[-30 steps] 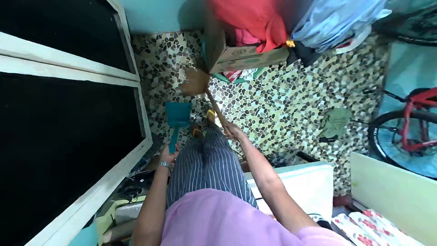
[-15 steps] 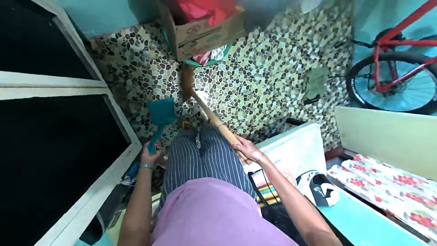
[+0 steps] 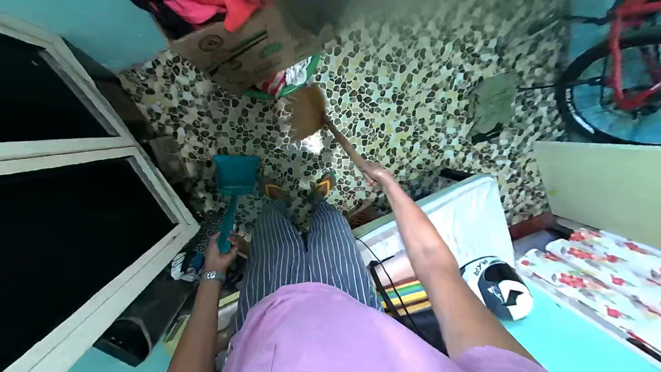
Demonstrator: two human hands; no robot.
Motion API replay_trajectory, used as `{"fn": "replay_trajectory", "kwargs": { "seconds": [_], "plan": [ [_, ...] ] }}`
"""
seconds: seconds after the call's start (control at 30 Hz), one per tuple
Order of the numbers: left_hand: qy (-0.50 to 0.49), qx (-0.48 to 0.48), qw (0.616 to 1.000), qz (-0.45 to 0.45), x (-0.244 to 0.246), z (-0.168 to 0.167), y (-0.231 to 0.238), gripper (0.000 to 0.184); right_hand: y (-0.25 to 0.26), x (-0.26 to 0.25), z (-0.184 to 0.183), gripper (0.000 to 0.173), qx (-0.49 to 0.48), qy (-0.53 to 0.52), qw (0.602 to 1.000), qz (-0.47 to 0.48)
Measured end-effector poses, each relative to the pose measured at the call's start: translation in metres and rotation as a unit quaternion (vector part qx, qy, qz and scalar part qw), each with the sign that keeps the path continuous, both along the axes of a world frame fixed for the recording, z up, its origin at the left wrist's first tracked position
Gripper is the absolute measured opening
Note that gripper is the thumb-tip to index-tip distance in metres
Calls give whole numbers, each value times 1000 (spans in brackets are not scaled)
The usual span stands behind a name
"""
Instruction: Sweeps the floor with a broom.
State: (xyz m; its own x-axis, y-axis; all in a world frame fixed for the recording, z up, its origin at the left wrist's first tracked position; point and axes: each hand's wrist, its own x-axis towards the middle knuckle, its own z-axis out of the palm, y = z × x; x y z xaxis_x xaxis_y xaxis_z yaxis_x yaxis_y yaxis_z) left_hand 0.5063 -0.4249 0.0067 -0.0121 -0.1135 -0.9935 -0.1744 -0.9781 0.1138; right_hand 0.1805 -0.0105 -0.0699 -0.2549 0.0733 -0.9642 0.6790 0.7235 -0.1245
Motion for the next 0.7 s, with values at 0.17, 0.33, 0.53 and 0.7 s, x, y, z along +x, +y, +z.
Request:
{"fn": "replay_trajectory", "kwargs": {
  "seconds": [0.17,0.33,0.53,0.7],
  "plan": [
    [-13,-12,1000,9,-28,7,25,29,122,2,56,50,75,7,997,34],
    [12,-14,1000,5,-51,12,36,30,154,83,185,64,17,-13,996,89],
    [37,-48,998,9,-86,17,52,30,88,148,178,64,-65,-130,979,146],
    [47,-59,997,-21,-104,29,65,32,68,133,68,58,-83,-148,974,149]
  ]
}}
